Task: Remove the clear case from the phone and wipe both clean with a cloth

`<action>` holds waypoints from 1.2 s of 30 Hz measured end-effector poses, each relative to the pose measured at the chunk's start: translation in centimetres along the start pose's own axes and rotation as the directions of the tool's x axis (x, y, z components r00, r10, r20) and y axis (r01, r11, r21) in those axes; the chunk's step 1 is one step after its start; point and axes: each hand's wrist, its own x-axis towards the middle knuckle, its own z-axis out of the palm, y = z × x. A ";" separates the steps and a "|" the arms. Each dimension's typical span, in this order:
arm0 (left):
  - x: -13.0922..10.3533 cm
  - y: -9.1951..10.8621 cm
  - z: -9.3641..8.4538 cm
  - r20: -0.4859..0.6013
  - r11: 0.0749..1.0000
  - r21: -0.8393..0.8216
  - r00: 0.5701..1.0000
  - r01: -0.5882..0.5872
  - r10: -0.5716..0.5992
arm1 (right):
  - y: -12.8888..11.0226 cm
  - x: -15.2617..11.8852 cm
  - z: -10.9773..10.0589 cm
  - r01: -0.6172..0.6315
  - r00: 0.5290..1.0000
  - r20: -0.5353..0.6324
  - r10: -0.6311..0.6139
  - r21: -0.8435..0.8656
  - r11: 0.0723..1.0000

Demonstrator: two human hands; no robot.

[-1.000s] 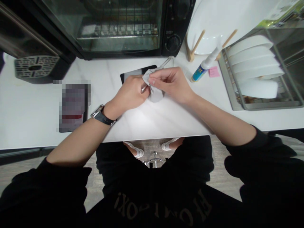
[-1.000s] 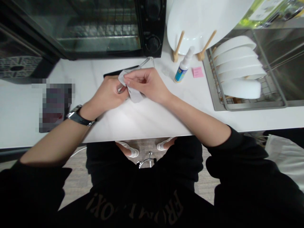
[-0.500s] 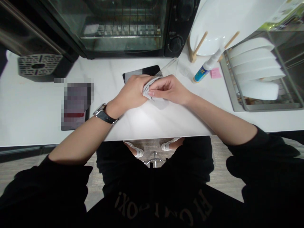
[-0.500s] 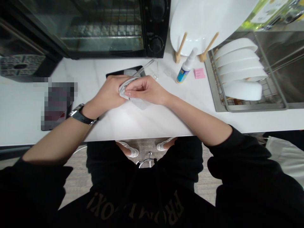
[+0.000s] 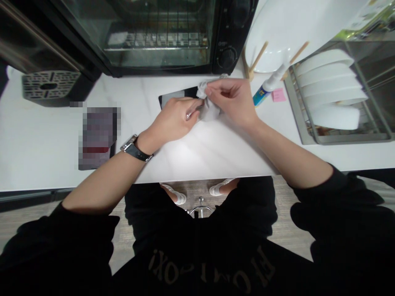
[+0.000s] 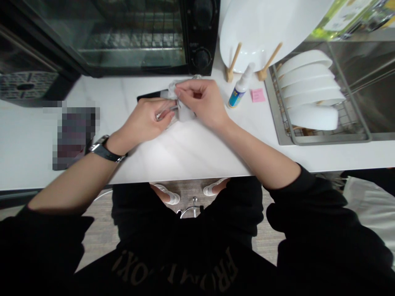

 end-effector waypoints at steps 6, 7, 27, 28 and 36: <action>-0.3 0.2 -0.2 0.025 0.998 -0.051 0.999 0.038 -0.036 | 1.6 1.3 -1.7 0.069 0.973 -0.204 -0.110 -0.197 0.978; -0.4 0.2 -0.2 0.030 0.998 -0.052 0.999 0.039 -0.038 | 1.7 1.4 -1.8 0.057 0.967 -0.230 -0.108 -0.220 0.974; 0.1 0.2 -0.1 -0.020 0.998 -0.038 0.998 0.054 -0.055 | -1.1 -1.5 1.6 -0.017 0.991 0.134 0.006 0.084 0.996; 0.1 0.2 -0.1 -0.027 0.997 -0.047 0.998 0.057 -0.058 | -1.3 -1.7 1.8 -0.012 0.985 0.172 -0.004 0.092 0.996; 0.2 0.5 -0.1 -0.032 0.997 -0.060 0.998 0.042 -0.044 | -2.6 -2.2 1.6 0.055 0.978 0.201 -0.057 0.014 0.998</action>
